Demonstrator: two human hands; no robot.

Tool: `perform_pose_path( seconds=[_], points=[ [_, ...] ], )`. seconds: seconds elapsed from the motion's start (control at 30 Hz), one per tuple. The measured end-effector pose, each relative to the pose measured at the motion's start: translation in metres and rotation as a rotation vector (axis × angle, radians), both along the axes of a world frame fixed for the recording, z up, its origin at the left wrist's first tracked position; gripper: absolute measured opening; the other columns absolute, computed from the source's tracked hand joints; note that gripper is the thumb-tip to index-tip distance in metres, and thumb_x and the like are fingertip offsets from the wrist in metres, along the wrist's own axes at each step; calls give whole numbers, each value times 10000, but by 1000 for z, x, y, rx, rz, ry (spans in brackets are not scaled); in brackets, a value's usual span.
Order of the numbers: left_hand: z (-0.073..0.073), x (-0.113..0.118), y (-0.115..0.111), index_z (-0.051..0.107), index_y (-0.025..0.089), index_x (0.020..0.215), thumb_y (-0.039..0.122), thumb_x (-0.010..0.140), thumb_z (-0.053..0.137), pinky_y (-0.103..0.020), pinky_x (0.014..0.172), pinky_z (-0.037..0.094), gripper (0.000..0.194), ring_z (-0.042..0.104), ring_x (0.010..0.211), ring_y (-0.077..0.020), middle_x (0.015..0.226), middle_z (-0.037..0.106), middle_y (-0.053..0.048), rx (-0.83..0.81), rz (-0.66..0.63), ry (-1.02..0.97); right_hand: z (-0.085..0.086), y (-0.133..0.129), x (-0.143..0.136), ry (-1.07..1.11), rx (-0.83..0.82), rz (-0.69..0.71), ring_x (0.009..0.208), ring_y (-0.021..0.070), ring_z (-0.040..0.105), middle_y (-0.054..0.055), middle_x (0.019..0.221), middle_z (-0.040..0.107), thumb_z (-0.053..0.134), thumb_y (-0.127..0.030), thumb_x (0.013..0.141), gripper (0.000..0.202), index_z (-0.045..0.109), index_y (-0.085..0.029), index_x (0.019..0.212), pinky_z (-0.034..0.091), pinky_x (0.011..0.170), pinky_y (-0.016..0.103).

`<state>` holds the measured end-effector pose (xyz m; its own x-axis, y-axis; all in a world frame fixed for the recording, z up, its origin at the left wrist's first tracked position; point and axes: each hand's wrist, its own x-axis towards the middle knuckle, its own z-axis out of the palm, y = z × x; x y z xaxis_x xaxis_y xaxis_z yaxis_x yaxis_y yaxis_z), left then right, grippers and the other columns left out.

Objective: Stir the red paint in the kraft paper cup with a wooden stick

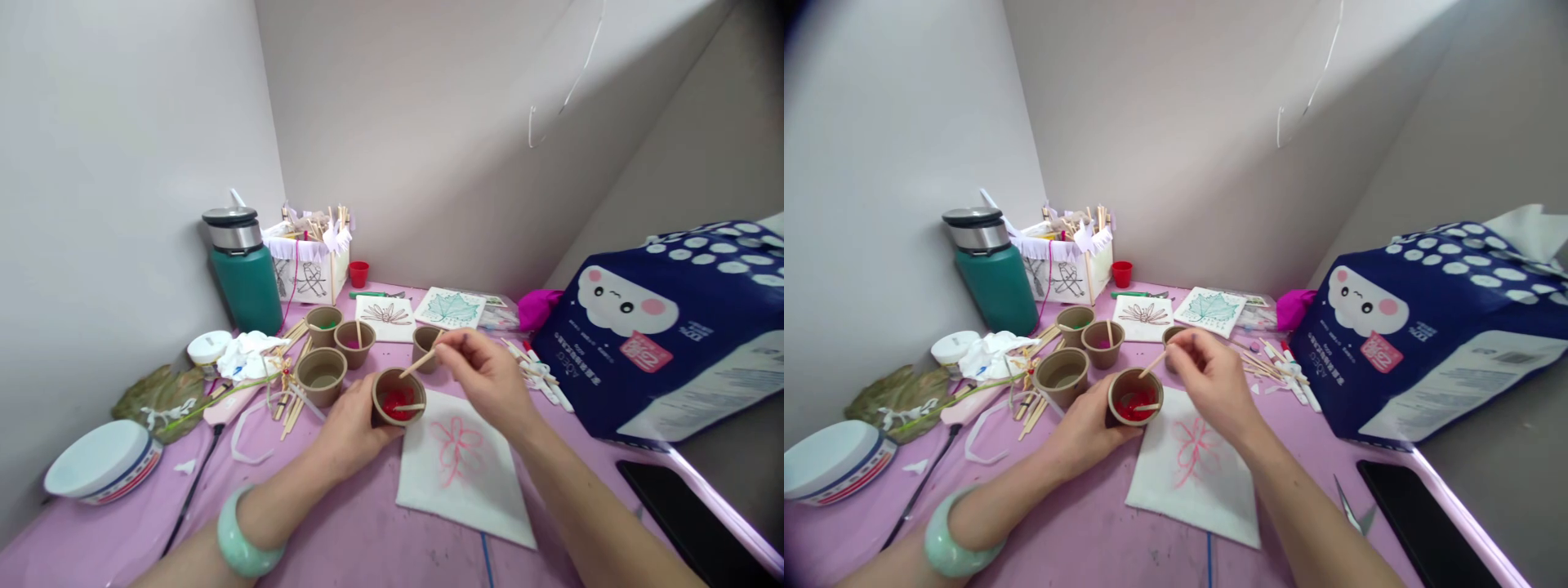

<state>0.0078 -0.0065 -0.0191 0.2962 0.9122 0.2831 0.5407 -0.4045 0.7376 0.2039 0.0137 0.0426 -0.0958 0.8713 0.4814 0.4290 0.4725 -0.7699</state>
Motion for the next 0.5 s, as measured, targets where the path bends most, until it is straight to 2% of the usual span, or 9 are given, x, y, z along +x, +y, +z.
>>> perform_pose_path(
  seconds=[0.07, 0.17, 0.23, 0.27, 0.3, 0.37, 0.4, 0.43, 0.5],
  points=[
    [0, 0, 0, 533, 270, 1174, 271, 707, 714, -416, 904, 472, 501, 570, 1074, -268, 1170, 618, -40, 29, 9, 10, 7, 4, 23, -94, 109, -206, 590, 141, 567, 27, 721, 644, 533, -324, 851, 153, 607, -191, 864, 422, 536, 254],
    [0, -1, -1, 531, 254, 1179, 304, 739, 691, -419, 904, 473, 470, 566, 1070, -267, 1167, 615, -56, 57, 21, 30, 5, 11, 60, -444, 276, -573, 606, 164, 581, 42, 722, 650, 539, -284, 823, 146, 630, -192, 888, 413, 589, 288],
    [1, -1, -1, 523, 247, 1187, 274, 755, 675, -408, 912, 467, 459, 556, 1074, -256, 1173, 609, -57, 85, 22, 43, -3, 14, 77, -645, 233, -678, 616, 183, 583, 59, 753, 657, 520, -257, 825, 169, 637, -187, 924, 380, 559, 291],
    [1, -2, -1, 518, 245, 1193, 250, 757, 670, -400, 914, 465, 462, 551, 1075, -249, 1175, 607, -55, 100, 18, 47, -6, 13, 81, -738, 205, -685, 620, 190, 580, 78, 805, 660, 524, -255, 821, 178, 644, -184, 932, 359, 534, 291],
    [2, -2, -1, 513, 244, 1198, 226, 757, 665, -390, 913, 464, 467, 546, 1075, -243, 1177, 605, -51, 116, 9, 48, -9, 11, 81, -783, 197, -673, 634, 193, 579, 95, 885, 656, 537, -264, 818, 189, 651, -184, 946, 345, 521, 290],
    [3, -2, -1, 507, 243, 1203, 192, 755, 657, -373, 907, 463, 475, 537, 1072, -233, 1176, 602, -45, 148, -14, 46, -9, 3, 72, -729, 232, -584, 651, 176, 576, 94, 977, 637, 557, -295, 830, 194, 662, -203, 965, 359, 528, 283],
    [3, -2, -1, 506, 242, 1203, 181, 757, 652, -367, 907, 460, 473, 533, 1071, -229, 1175, 600, -43, 163, -24, 44, -8, -3, 63, -648, 262, -460, 661, 162, 578, 73, 938, 641, 547, -311, 854, 178, 667, -211, 940, 388, 566, 278],
    [4, -2, -1, 506, 241, 1202, 174, 760, 647, -363, 907, 457, 468, 529, 1069, -226, 1174, 599, -41, 179, -33, 42, -5, -10, 52, -585, 258, -260, 671, 151, 582, 50, 872, 649, 536, -318, 874, 168, 669, -215, 889, 411, 605, 271],
    [4, -2, -1, 505, 237, 1199, 169, 768, 640, -359, 910, 451, 457, 524, 1063, -222, 1167, 596, -43, 206, -47, 37, -2, -25, 28, -563, 145, 79, 675, 135, 598, 9, 785, 667, 536, -308, 890, 163, 665, -231, 828, 418, 623, 248]
  ],
)
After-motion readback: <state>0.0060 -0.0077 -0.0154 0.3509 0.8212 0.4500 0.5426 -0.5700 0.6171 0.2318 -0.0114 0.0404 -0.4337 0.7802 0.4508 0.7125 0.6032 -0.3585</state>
